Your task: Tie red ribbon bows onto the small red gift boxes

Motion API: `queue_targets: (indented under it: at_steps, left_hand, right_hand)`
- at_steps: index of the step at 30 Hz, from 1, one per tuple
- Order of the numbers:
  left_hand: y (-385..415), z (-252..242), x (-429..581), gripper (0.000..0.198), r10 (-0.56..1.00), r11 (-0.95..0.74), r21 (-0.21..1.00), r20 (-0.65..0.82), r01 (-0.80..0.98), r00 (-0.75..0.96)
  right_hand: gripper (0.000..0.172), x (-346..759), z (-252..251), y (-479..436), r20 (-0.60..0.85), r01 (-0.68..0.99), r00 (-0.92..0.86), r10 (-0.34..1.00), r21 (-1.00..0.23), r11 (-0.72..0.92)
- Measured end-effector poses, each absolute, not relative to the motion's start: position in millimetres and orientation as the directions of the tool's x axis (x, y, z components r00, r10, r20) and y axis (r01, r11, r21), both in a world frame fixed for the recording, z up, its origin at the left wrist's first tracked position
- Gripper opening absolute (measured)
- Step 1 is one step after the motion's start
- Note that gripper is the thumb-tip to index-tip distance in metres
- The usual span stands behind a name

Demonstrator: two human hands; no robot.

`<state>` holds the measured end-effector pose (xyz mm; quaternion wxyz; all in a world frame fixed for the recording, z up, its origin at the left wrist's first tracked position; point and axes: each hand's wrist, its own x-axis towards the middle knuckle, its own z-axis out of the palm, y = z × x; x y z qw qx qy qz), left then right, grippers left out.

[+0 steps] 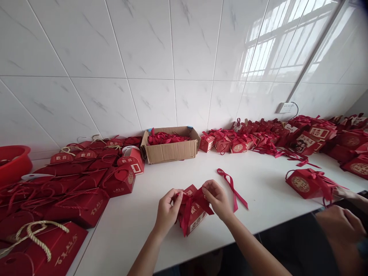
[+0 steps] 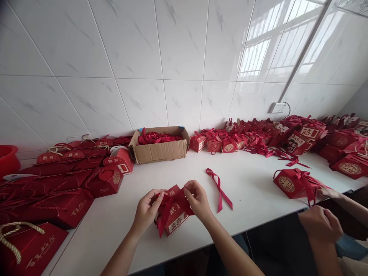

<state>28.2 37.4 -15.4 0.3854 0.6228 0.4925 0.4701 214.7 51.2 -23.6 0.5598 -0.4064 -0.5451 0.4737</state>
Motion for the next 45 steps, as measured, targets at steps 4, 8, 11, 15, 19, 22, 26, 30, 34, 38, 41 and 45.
queue_targets:
  at_steps: [4,8,11,15,19,22,26,30,34,38,41,45]
  left_hand:
    - [37.6,-11.9,30.7,0.03,0.987,-0.153,0.975,0.144,0.158,0.07]
    - [34.8,-2.4,40.5,0.032,0.997,-0.064,0.997,0.062,0.04,0.054]
    - [32.3,0.5,48.8,0.03,0.996,-0.094,0.993,0.094,0.075,0.0]
    - [30.8,-2.5,52.5,0.025,0.99,-0.138,0.977,0.142,0.163,-0.014]
    - [28.2,-5.8,51.3,0.028,0.988,-0.153,0.96,0.153,0.237,0.016]
    - [26.1,-7.6,52.8,0.04,0.985,-0.149,0.951,0.168,0.272,-0.047]
    - [26.0,-11.5,56.2,0.053,0.989,-0.08,0.982,0.1,0.17,-0.11]
    - [26.9,-14.1,55.6,0.057,0.996,-0.02,0.993,0.03,0.115,-0.089]
    - [26.8,-15.6,53.6,0.058,0.994,-0.01,0.996,0.019,0.084,-0.104]
    - [26.6,-17.1,54.0,0.055,0.992,-0.016,1.0,0.018,0.01,-0.125]
    - [26.6,-17.1,53.6,0.048,0.99,0.003,0.998,-0.012,-0.065,-0.138]
    - [26.9,-17.1,50.9,0.05,0.992,0.032,0.988,-0.05,-0.152,-0.113]
  right_hand:
    - [0.018,212.2,-28.5,45.5,0.256,-0.091,0.004,0.967,-0.963,0.256]
    - [0.015,207.0,-32.4,40.3,0.293,-0.105,0.032,0.956,-0.95,0.294]
    - [0.013,203.0,-34.4,36.8,0.289,-0.125,0.059,0.956,-0.948,0.294]
    - [0.013,200.8,-35.1,34.2,0.297,-0.102,0.097,0.95,-0.947,0.306]
    - [0.013,200.2,-34.9,32.9,0.323,-0.052,0.124,0.938,-0.942,0.331]
    - [0.014,199.4,-35.2,32.2,0.33,-0.032,0.144,0.933,-0.941,0.338]
    - [0.015,197.4,-35.7,30.7,0.352,0.002,0.18,0.918,-0.934,0.358]
    - [0.015,195.4,-35.9,28.6,0.351,0.01,0.208,0.913,-0.934,0.357]
    - [0.017,193.8,-36.0,27.7,0.31,-0.018,0.22,0.925,-0.947,0.322]
    - [0.018,193.7,-36.7,27.9,0.292,-0.028,0.231,0.928,-0.952,0.306]
    - [0.017,195.3,-37.1,28.0,0.292,-0.019,0.22,0.931,-0.953,0.303]
    - [0.016,198.3,-38.1,28.2,0.285,-0.023,0.223,0.932,-0.955,0.297]
